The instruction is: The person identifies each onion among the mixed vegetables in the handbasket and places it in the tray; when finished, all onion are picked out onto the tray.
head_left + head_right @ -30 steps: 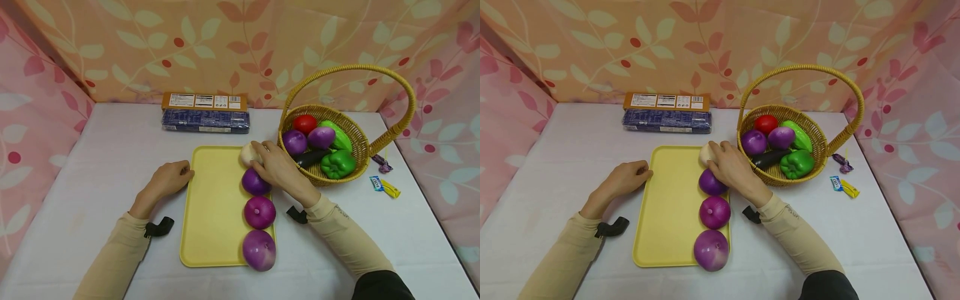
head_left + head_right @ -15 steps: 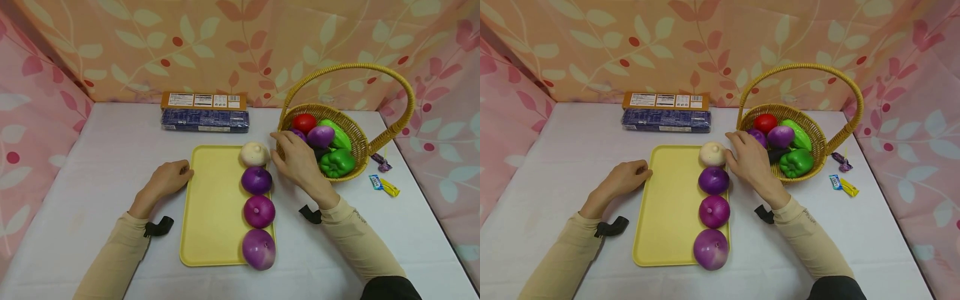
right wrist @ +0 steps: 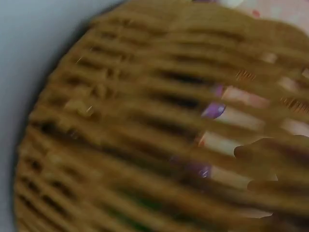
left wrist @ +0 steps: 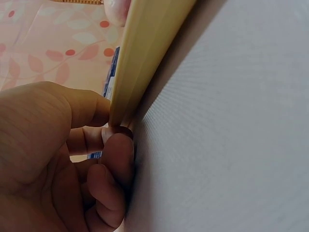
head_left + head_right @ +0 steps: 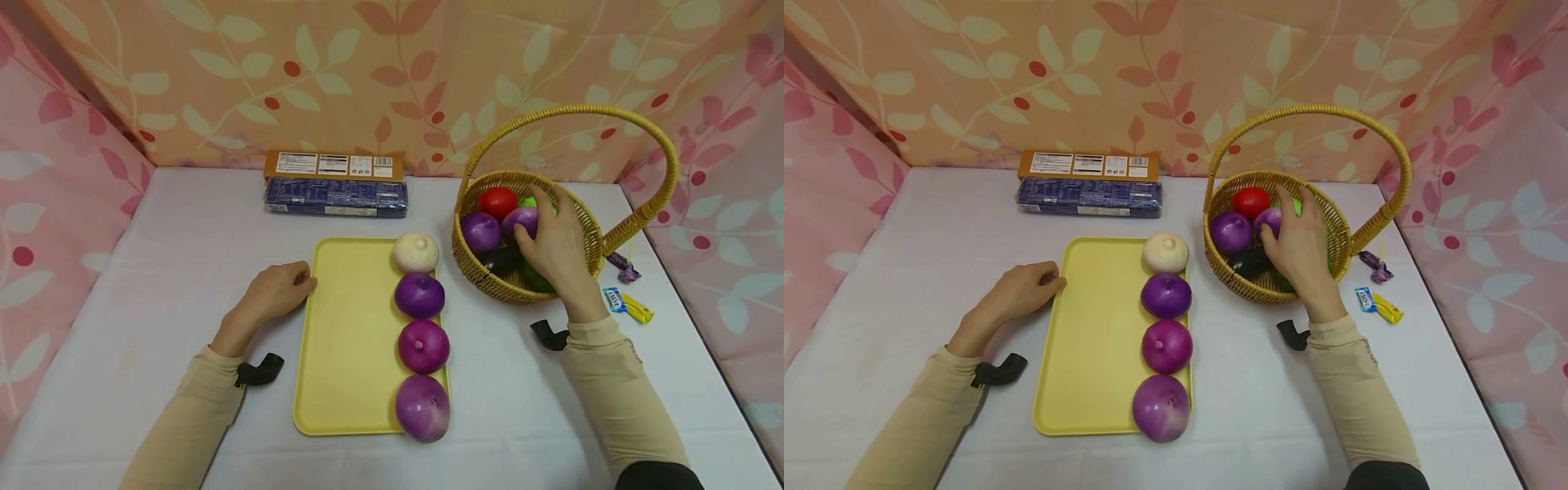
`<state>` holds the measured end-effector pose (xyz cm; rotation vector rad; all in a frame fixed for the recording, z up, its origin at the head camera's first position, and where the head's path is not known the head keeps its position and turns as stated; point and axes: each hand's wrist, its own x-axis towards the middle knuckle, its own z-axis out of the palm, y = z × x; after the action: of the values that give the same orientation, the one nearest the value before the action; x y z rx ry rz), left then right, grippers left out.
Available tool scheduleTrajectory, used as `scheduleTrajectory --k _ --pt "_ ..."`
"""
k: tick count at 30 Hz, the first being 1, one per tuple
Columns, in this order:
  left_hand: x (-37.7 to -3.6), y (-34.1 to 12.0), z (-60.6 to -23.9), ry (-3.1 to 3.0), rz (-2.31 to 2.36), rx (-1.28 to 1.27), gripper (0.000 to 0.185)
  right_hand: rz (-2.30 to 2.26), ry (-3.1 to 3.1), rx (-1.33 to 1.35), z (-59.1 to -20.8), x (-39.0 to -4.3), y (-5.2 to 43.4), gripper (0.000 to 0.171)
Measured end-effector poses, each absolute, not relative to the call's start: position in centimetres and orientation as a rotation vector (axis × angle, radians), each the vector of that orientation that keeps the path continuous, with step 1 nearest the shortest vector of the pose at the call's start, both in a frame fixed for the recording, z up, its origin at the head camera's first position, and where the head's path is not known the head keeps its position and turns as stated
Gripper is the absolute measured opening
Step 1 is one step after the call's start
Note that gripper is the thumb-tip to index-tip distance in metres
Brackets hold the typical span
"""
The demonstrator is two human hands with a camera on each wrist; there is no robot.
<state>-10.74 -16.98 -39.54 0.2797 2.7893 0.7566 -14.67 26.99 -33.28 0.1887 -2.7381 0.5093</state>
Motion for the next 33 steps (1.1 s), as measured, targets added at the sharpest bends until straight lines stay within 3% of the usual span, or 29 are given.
scheduleTrajectory --k 7,15,26,33 --pt "-10.7 -17.1 -39.8 2.792 0.764 0.287 0.021 0.505 -2.944 0.087 -34.0 -15.1 28.2 0.073" --pt "-10.8 -17.1 -39.8 2.794 0.768 0.292 0.021 0.432 -2.990 0.129 -34.8 -15.3 28.5 0.063" --pt "-10.6 -17.0 -39.5 2.789 0.756 0.283 0.020 0.541 -2.868 0.028 -34.6 -14.6 28.2 0.063" --pt "-10.6 -17.1 -39.5 2.785 0.760 0.281 0.020 0.680 -2.621 0.233 -32.6 -12.6 26.2 0.067"
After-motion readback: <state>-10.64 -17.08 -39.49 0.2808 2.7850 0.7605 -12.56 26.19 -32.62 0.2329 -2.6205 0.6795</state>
